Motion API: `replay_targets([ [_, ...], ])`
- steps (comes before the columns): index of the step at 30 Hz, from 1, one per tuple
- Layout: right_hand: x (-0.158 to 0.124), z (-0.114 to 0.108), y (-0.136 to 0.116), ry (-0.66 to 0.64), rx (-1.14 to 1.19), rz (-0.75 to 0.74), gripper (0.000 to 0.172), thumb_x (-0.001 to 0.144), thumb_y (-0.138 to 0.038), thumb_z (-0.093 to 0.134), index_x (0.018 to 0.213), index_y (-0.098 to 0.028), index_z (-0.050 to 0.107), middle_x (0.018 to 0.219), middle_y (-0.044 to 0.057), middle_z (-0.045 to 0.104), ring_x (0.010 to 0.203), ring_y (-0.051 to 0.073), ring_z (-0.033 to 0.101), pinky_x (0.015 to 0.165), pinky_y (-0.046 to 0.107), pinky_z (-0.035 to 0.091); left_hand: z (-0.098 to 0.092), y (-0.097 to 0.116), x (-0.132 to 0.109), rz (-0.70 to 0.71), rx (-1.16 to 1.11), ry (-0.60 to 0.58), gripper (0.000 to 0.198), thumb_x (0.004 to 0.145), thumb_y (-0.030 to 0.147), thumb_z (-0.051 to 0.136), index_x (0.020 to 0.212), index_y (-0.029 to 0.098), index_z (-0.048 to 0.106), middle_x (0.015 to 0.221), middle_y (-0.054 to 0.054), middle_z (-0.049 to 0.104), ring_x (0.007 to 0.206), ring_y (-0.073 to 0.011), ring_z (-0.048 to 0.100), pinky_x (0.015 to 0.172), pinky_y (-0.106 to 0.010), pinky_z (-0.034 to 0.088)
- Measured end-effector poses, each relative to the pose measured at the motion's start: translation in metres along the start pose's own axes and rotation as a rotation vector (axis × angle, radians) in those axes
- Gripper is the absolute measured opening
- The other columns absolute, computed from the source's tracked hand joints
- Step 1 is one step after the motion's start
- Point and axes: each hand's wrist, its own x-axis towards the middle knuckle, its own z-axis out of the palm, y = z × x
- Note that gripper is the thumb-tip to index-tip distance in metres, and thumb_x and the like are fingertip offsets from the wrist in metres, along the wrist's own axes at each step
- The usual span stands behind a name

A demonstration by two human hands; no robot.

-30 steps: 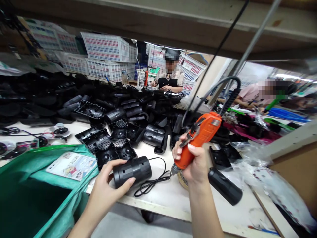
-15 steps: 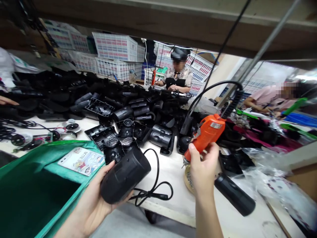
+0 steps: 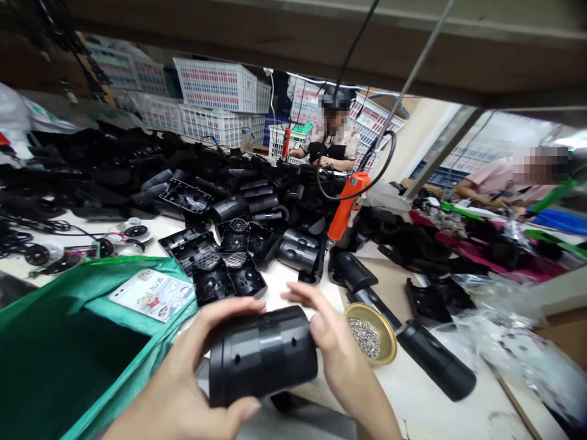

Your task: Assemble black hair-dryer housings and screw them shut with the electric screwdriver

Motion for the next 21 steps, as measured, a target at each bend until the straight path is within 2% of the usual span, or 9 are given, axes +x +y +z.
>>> replay_targets([
  [3, -0.004, 0.004, 0.004, -0.054, 0.026, 0.032, 0.05, 0.097, -0.068, 0.049, 0.123, -0.03, 0.068, 0.113, 0.002, 0.073, 0.103, 0.025, 0.068, 0.091, 0.032, 0.051, 0.002, 0.002, -0.004, 0.122, 0.007, -0.023, 0.074, 0.058, 0.026, 0.098, 0.125, 0.043, 0.072, 0.135, -0.007, 0.072, 0.128, -0.0403, 0.064, 0.11, -0.055, 0.051],
  [5, -0.009, 0.008, 0.009, 0.018, 0.076, -0.02, 0.046, 0.094, -0.066, 0.057, 0.118, -0.028, 0.069, 0.107, 0.002, 0.073, 0.096, 0.024, 0.069, 0.084, 0.029, 0.054, 0.004, 0.002, -0.005, 0.088, -0.016, -0.049, 0.078, 0.056, 0.026, 0.1, 0.126, 0.043, 0.071, 0.146, -0.008, 0.066, 0.132, -0.0423, 0.062, 0.111, -0.058, 0.05],
  [7, -0.014, 0.012, 0.015, 0.093, 0.128, -0.087, 0.046, 0.089, -0.064, 0.065, 0.118, -0.028, 0.068, 0.108, 0.003, 0.072, 0.096, 0.024, 0.07, 0.081, 0.028, 0.056, 0.007, 0.002, -0.004, -0.013, -0.035, -0.04, 0.086, 0.053, 0.034, 0.102, 0.131, 0.04, 0.067, 0.149, -0.009, 0.063, 0.13, -0.0418, 0.063, 0.11, -0.054, 0.052],
  [11, -0.021, 0.015, 0.019, 0.191, 0.212, -0.049, 0.049, 0.087, -0.067, 0.065, 0.116, -0.028, 0.068, 0.107, 0.004, 0.072, 0.098, 0.025, 0.07, 0.08, 0.028, 0.057, 0.015, 0.008, 0.001, -0.205, -0.045, 0.003, 0.082, 0.051, 0.049, 0.098, 0.124, 0.034, 0.066, 0.12, -0.007, 0.076, 0.107, -0.0355, 0.073, 0.088, -0.038, 0.061],
  [15, -0.019, 0.017, 0.017, 0.168, 0.165, 0.209, 0.049, 0.097, -0.069, 0.05, 0.109, -0.027, 0.07, 0.094, 0.002, 0.071, 0.089, 0.023, 0.068, 0.078, 0.03, 0.055, 0.024, 0.004, 0.01, -0.381, -0.08, -0.043, 0.066, 0.057, 0.047, 0.094, 0.113, 0.028, 0.064, 0.097, -0.002, 0.076, 0.09, -0.0288, 0.073, 0.076, -0.033, 0.059],
  [16, -0.018, 0.018, 0.018, 0.193, 0.123, 0.255, 0.048, 0.1, -0.067, 0.046, 0.11, -0.026, 0.07, 0.099, 0.003, 0.072, 0.094, 0.024, 0.067, 0.082, 0.032, 0.054, 0.027, 0.0, 0.013, -0.474, -0.177, -0.039, 0.061, 0.06, 0.048, 0.091, 0.111, 0.027, 0.065, 0.095, -0.001, 0.076, 0.09, -0.0275, 0.073, 0.076, -0.032, 0.059],
  [18, -0.017, 0.02, 0.023, 0.293, 0.009, 0.214, 0.045, 0.104, -0.06, 0.044, 0.127, -0.028, 0.066, 0.128, 0.007, 0.068, 0.12, 0.028, 0.061, 0.099, 0.038, 0.05, 0.035, -0.009, 0.017, -0.73, -0.445, 0.004, 0.052, 0.068, 0.05, 0.086, 0.109, 0.023, 0.067, 0.095, -0.003, 0.078, 0.093, -0.0261, 0.073, 0.077, -0.032, 0.061],
  [20, -0.018, 0.02, 0.03, 0.318, -0.112, 0.007, 0.05, 0.103, -0.052, 0.051, 0.149, -0.033, 0.05, 0.159, 0.006, 0.046, 0.147, 0.03, 0.041, 0.117, 0.045, 0.039, 0.043, -0.018, 0.019, -1.011, -0.702, 0.048, 0.046, 0.077, 0.05, 0.079, 0.11, 0.019, 0.07, 0.097, -0.007, 0.081, 0.09, -0.0252, 0.076, 0.075, -0.035, 0.064],
  [21, -0.018, 0.019, 0.033, 0.257, -0.155, -0.095, 0.058, 0.101, -0.05, 0.056, 0.155, -0.035, 0.041, 0.166, 0.005, 0.036, 0.152, 0.031, 0.034, 0.121, 0.047, 0.035, 0.045, -0.021, 0.019, -1.113, -0.799, 0.05, 0.043, 0.082, 0.049, 0.076, 0.111, 0.017, 0.071, 0.097, -0.009, 0.081, 0.085, -0.0245, 0.077, 0.072, -0.035, 0.065],
])
